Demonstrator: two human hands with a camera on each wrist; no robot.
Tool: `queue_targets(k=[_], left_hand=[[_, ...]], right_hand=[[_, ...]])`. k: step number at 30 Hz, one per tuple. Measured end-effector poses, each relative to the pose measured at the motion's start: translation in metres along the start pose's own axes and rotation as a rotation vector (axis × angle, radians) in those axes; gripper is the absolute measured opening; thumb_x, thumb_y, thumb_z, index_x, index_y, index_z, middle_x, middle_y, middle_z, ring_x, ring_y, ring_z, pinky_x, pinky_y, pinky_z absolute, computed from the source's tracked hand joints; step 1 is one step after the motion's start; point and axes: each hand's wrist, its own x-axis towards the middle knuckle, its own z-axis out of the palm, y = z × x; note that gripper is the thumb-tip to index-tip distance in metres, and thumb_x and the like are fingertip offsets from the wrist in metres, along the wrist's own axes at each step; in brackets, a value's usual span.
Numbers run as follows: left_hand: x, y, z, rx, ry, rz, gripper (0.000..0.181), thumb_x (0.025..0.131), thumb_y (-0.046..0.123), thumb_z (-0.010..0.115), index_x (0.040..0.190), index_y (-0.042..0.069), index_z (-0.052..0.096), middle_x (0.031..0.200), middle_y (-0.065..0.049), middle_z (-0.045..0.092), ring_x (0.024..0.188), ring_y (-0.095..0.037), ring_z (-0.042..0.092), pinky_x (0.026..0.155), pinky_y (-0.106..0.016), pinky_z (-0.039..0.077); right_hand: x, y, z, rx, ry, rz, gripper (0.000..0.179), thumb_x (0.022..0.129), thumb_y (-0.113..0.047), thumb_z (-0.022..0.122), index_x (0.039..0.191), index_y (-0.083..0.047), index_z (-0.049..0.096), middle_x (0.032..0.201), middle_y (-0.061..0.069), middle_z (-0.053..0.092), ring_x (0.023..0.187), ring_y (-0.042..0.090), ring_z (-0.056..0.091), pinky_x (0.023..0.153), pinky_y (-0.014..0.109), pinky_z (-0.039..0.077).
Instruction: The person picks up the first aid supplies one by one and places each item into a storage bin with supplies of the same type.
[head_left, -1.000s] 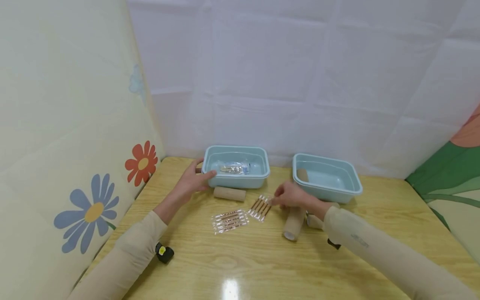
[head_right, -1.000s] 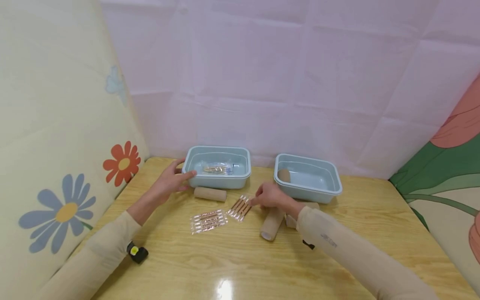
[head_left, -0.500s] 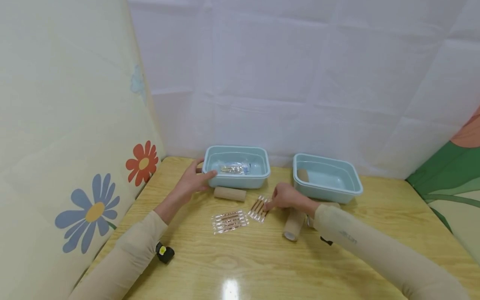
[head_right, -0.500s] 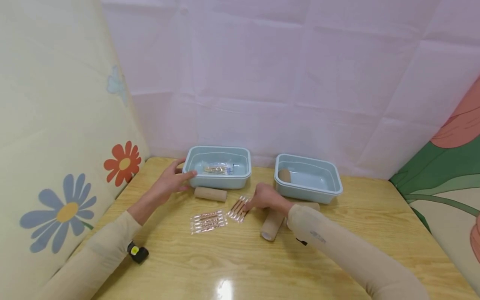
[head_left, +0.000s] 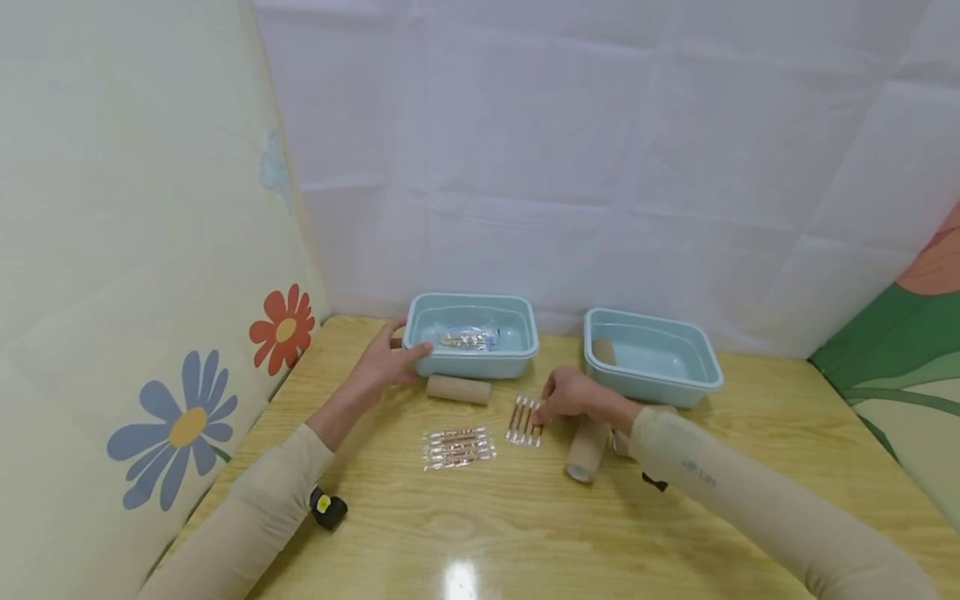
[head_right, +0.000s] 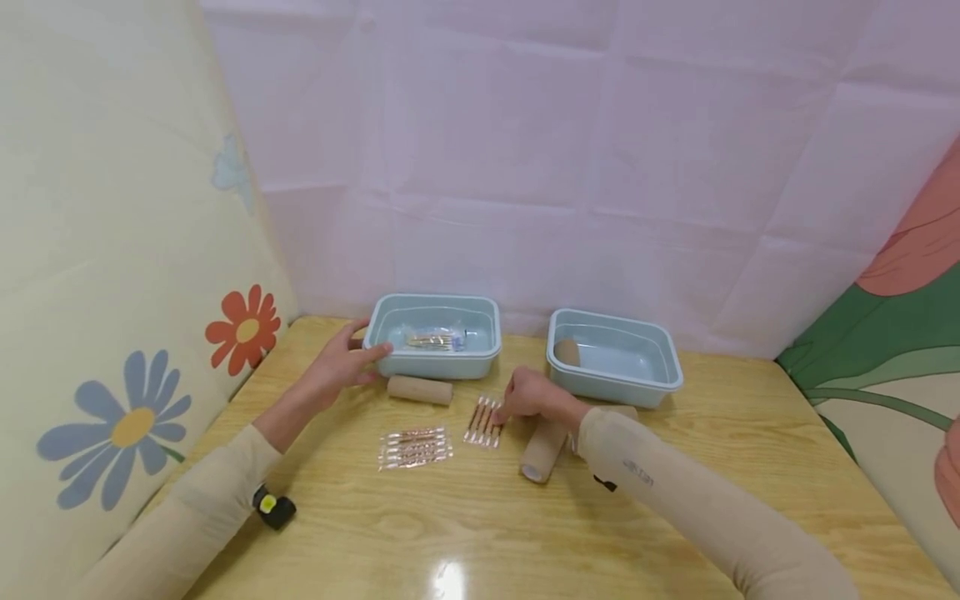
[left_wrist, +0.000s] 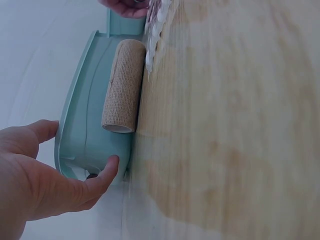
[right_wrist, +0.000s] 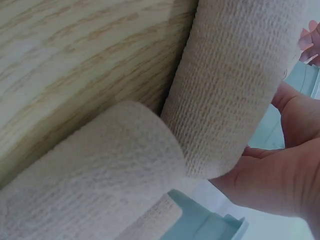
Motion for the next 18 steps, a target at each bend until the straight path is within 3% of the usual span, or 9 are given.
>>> queue_targets(k=[7, 10, 12, 15, 18], left_hand=[[0.0011, -0.0035, -0.0014, 0.009, 0.001, 0.005, 0.087, 0.099, 0.031, 0.070, 0.163, 0.010, 0.015, 0.155, -0.030, 0.031, 0.126, -0.044, 0.051, 0.095, -0.049, 0.053], [0.0006, -0.0037, -0.0011, 0.010, 0.002, 0.001, 0.087, 0.099, 0.031, 0.069, 0.163, 0.010, 0.015, 0.155, -0.030, 0.031, 0.126, -0.044, 0.052, 0.094, -0.049, 0.053], [0.0003, -0.0036, -0.0008, 0.009, 0.005, -0.003, 0.087, 0.099, 0.031, 0.069, 0.163, 0.010, 0.015, 0.155, -0.029, 0.031, 0.126, -0.044, 0.051, 0.094, -0.049, 0.053], [0.0005, -0.0028, -0.0008, 0.007, 0.004, -0.008, 0.086, 0.099, 0.030, 0.070, 0.163, 0.011, 0.015, 0.156, -0.030, 0.030, 0.127, -0.044, 0.051, 0.094, -0.049, 0.053], [0.0009, -0.0018, -0.0012, 0.005, 0.006, -0.005, 0.086, 0.099, 0.029, 0.070, 0.163, 0.011, 0.016, 0.156, -0.030, 0.031, 0.127, -0.044, 0.051, 0.094, -0.049, 0.053]], right_hand=[[0.0032, 0.0009, -0.0036, 0.056, 0.006, -0.043, 0.051, 0.068, 0.005, 0.082, 0.115, 0.005, 0.061, 0.080, 0.008, 0.063, 0.070, 0.017, 0.059, 0.063, 0.026, 0.049], [0.0050, 0.0024, -0.0044, 0.100, -0.007, -0.037, 0.052, 0.072, 0.005, 0.081, 0.119, 0.006, 0.059, 0.077, 0.008, 0.065, 0.068, 0.016, 0.061, 0.063, 0.026, 0.050], [0.0050, 0.0024, -0.0056, 0.084, -0.015, -0.020, 0.043, 0.077, -0.003, 0.083, 0.113, 0.005, 0.061, 0.076, 0.008, 0.066, 0.069, 0.016, 0.061, 0.063, 0.026, 0.049], [0.0026, 0.0006, -0.0072, -0.030, -0.043, -0.014, 0.031, 0.082, -0.020, 0.087, 0.094, -0.001, 0.066, 0.070, 0.005, 0.066, 0.065, 0.014, 0.059, 0.059, 0.025, 0.048], [-0.0007, -0.0038, -0.0078, -0.161, -0.080, -0.052, 0.029, 0.081, -0.027, 0.088, 0.074, -0.007, 0.068, 0.063, 0.002, 0.063, 0.058, 0.010, 0.053, 0.052, 0.023, 0.043]])
